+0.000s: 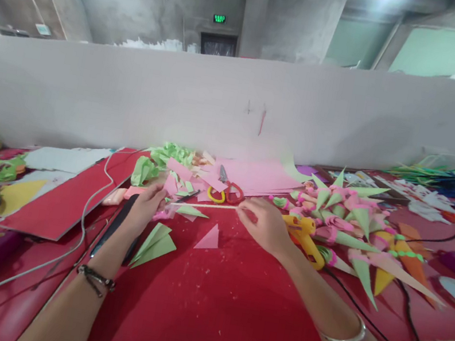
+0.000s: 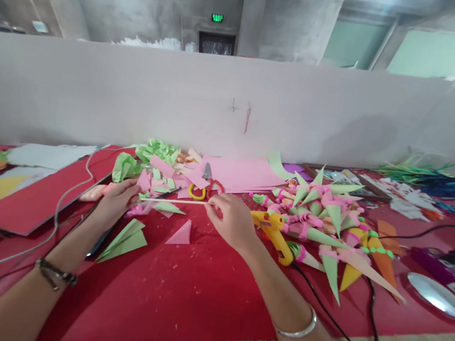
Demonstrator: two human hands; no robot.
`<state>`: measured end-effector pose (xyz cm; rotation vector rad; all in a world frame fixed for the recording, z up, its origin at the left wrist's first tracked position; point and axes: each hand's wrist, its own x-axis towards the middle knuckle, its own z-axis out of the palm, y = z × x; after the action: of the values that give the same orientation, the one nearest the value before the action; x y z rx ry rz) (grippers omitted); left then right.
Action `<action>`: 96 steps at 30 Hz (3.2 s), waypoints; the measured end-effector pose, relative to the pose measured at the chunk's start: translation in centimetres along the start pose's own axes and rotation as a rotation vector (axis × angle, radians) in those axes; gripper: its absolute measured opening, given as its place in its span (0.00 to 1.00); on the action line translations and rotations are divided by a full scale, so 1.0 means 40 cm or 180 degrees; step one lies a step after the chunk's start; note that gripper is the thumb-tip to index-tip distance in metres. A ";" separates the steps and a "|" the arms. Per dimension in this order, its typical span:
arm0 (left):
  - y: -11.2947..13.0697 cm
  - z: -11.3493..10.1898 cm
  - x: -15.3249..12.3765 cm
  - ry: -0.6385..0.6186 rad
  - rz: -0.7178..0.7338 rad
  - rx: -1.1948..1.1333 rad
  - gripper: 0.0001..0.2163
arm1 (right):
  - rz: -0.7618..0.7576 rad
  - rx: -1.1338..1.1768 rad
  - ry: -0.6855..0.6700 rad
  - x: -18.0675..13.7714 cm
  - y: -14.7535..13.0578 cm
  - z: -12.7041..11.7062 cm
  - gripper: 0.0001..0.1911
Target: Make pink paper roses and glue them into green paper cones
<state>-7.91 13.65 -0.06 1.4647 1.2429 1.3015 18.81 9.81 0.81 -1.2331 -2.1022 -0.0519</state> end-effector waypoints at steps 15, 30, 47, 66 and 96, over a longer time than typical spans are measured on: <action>0.031 0.072 -0.060 -0.0846 0.0599 0.1508 0.13 | -0.0089 -0.0607 -0.0653 -0.028 -0.038 0.043 0.13; 0.058 0.095 -0.096 -0.0593 0.0757 0.1148 0.13 | 0.0282 0.0726 -0.0738 -0.045 -0.061 0.047 0.13; 0.055 0.141 -0.137 -0.1311 0.1200 0.1742 0.17 | 0.0850 0.2500 -0.0951 -0.039 -0.071 0.051 0.10; 0.055 0.168 -0.147 -0.1109 0.0789 0.0922 0.17 | 0.0524 0.2476 -0.0848 -0.041 -0.089 0.037 0.12; 0.061 0.173 -0.143 -0.0778 0.0450 0.0475 0.11 | 0.0345 0.2049 -0.0554 -0.050 -0.089 0.042 0.10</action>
<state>-0.61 7.87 0.08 1.7874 1.1104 1.0979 15.73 6.96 -0.58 -0.9680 -1.9521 0.7454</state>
